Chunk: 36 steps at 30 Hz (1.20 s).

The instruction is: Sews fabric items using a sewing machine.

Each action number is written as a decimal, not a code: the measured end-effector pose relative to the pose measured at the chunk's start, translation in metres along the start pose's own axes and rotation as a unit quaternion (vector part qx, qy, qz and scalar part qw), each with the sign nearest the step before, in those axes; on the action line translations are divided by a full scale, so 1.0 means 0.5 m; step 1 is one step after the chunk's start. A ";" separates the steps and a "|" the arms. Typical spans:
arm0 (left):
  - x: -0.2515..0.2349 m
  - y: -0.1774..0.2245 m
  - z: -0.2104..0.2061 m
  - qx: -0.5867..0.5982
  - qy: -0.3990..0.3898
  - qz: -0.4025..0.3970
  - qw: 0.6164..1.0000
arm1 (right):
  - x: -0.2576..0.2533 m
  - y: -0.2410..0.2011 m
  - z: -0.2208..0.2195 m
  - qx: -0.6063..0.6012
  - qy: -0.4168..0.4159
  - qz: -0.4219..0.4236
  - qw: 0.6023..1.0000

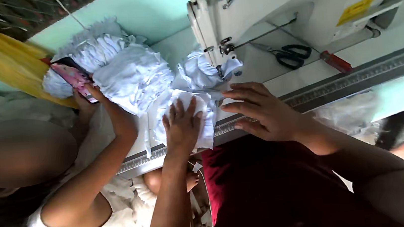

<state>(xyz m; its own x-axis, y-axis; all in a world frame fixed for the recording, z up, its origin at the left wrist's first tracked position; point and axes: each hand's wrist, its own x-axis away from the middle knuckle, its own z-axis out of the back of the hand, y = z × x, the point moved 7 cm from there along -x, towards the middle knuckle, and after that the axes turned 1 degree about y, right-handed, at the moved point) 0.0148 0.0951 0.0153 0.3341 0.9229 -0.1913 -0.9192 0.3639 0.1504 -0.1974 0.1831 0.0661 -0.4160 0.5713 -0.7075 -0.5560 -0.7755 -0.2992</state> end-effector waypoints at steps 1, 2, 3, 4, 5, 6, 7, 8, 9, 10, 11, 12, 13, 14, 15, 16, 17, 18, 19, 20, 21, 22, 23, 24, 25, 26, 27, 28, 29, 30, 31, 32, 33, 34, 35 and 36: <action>-0.001 -0.002 0.004 0.000 0.012 -0.004 1.000 | 0.006 0.005 -0.003 -0.008 -0.006 -0.010 1.000; 0.000 -0.004 0.006 -0.002 0.024 -0.009 1.000 | 0.013 0.010 -0.005 -0.015 -0.013 -0.020 1.000; 0.001 -0.003 0.008 -0.004 0.033 -0.012 0.999 | 0.021 0.015 -0.007 -0.021 -0.018 -0.029 0.999; 0.004 -0.001 0.009 -0.003 0.041 -0.014 0.999 | 0.028 0.020 -0.009 -0.027 -0.023 -0.038 0.999; 0.008 0.001 0.009 0.002 0.044 -0.014 0.999 | 0.036 0.024 -0.011 -0.032 -0.027 -0.044 0.998; 0.010 0.004 0.009 0.007 0.042 -0.012 0.999 | 0.042 0.028 -0.013 -0.034 -0.029 -0.050 0.998; 0.011 0.007 0.010 0.013 0.031 -0.003 0.999 | 0.047 0.032 -0.015 -0.034 -0.032 -0.057 0.997; 0.011 0.009 0.011 0.017 0.022 0.005 1.000 | 0.051 0.035 -0.018 -0.034 -0.033 -0.064 0.997; 0.011 0.012 0.011 0.018 0.017 0.010 1.000 | 0.054 0.038 -0.020 -0.033 -0.036 -0.070 0.996; 0.010 0.015 0.010 0.015 0.017 0.011 1.000 | 0.058 0.041 -0.023 -0.033 -0.039 -0.076 0.996; 0.009 0.017 0.011 0.011 0.024 0.009 1.000 | 0.062 0.044 -0.025 -0.035 -0.039 -0.082 0.995; 0.009 0.019 0.014 0.008 0.033 0.005 0.999 | 0.065 0.047 -0.028 -0.036 -0.042 -0.086 0.995; 0.009 0.019 0.016 0.006 0.046 0.001 0.999 | 0.069 0.050 -0.029 -0.037 -0.045 -0.091 0.994; 0.009 0.020 0.019 0.006 0.056 -0.003 0.998 | 0.072 0.053 -0.029 -0.039 -0.048 -0.096 0.993; 0.009 0.019 0.023 0.010 0.066 -0.009 0.998 | 0.075 0.055 -0.029 -0.041 -0.051 -0.101 0.993; 0.012 0.020 0.030 0.017 0.078 -0.015 0.997 | 0.078 0.058 -0.028 -0.044 -0.053 -0.105 0.992; 0.017 0.021 0.042 0.029 0.093 -0.022 0.995 | 0.081 0.060 -0.026 -0.048 -0.053 -0.110 0.991; 0.025 0.026 0.061 0.049 0.111 -0.029 0.992 | 0.082 0.061 -0.023 -0.054 -0.050 -0.117 0.990; 0.038 0.037 0.084 0.087 0.123 -0.037 0.988 | 0.080 0.061 -0.019 -0.064 -0.041 -0.126 0.989; 0.052 0.058 0.108 0.147 0.125 -0.055 0.980 | 0.078 0.060 -0.010 -0.072 -0.022 -0.132 0.988; 0.065 0.090 0.127 0.231 0.109 -0.092 0.963 | 0.075 0.056 0.002 -0.084 0.001 -0.135 0.987; 0.078 0.131 0.139 0.319 0.068 -0.144 0.934 | 0.074 0.049 0.016 -0.097 0.019 -0.135 0.986; 0.088 0.176 0.142 0.380 0.004 -0.201 0.903 | 0.075 0.040 0.030 -0.118 0.030 -0.128 0.984; 0.097 0.221 0.142 0.406 -0.054 -0.260 0.875 | 0.077 0.028 0.044 -0.145 0.031 -0.115 0.982; 0.101 0.259 0.140 0.409 -0.088 -0.306 0.855 | 0.079 0.016 0.059 -0.175 0.018 -0.101 0.979; 0.102 0.286 0.137 0.401 -0.104 -0.335 0.847 | 0.083 0.006 0.073 -0.199 -0.004 -0.088 0.976; 0.099 0.304 0.133 0.393 -0.112 -0.347 0.844 | 0.091 0.001 0.084 -0.210 -0.028 -0.081 0.974; 0.093 0.314 0.128 0.381 -0.118 -0.352 0.846 | 0.103 0.002 0.098 -0.213 -0.051 -0.083 0.972; 0.085 0.318 0.125 0.362 -0.121 -0.356 0.853 | 0.120 0.010 0.112 -0.204 -0.056 -0.089 0.973; 0.072 0.313 0.122 0.342 -0.117 -0.354 0.863 | 0.143 0.023 0.133 -0.190 -0.032 -0.093 0.977; 0.056 0.296 0.117 0.311 -0.102 -0.345 0.879 | 0.173 0.040 0.160 -0.178 0.008 -0.098 0.979; 0.035 0.269 0.109 0.271 -0.081 -0.329 0.901 | 0.212 0.060 0.191 -0.176 0.056 -0.115 0.976; 0.012 0.239 0.099 0.218 -0.053 -0.303 0.926 | 0.261 0.084 0.224 -0.189 0.115 -0.151 0.963; -0.012 0.205 0.084 0.163 -0.031 -0.272 0.948 | 0.318 0.106 0.256 -0.213 0.188 -0.204 0.937; -0.034 0.171 0.067 0.121 -0.019 -0.237 0.964 | 0.384 0.123 0.286 -0.229 0.289 -0.275 0.888; -0.051 0.140 0.048 0.090 -0.015 -0.205 0.974 | 0.455 0.134 0.313 -0.213 0.416 -0.351 0.811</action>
<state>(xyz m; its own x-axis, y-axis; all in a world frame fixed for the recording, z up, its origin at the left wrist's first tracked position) -0.0532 0.0999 0.0543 0.6740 0.6973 -0.2441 -0.6562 0.7168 0.2358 -0.4420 0.3033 -0.0147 0.6243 0.6705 -0.4008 -0.0726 -0.4611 -0.8844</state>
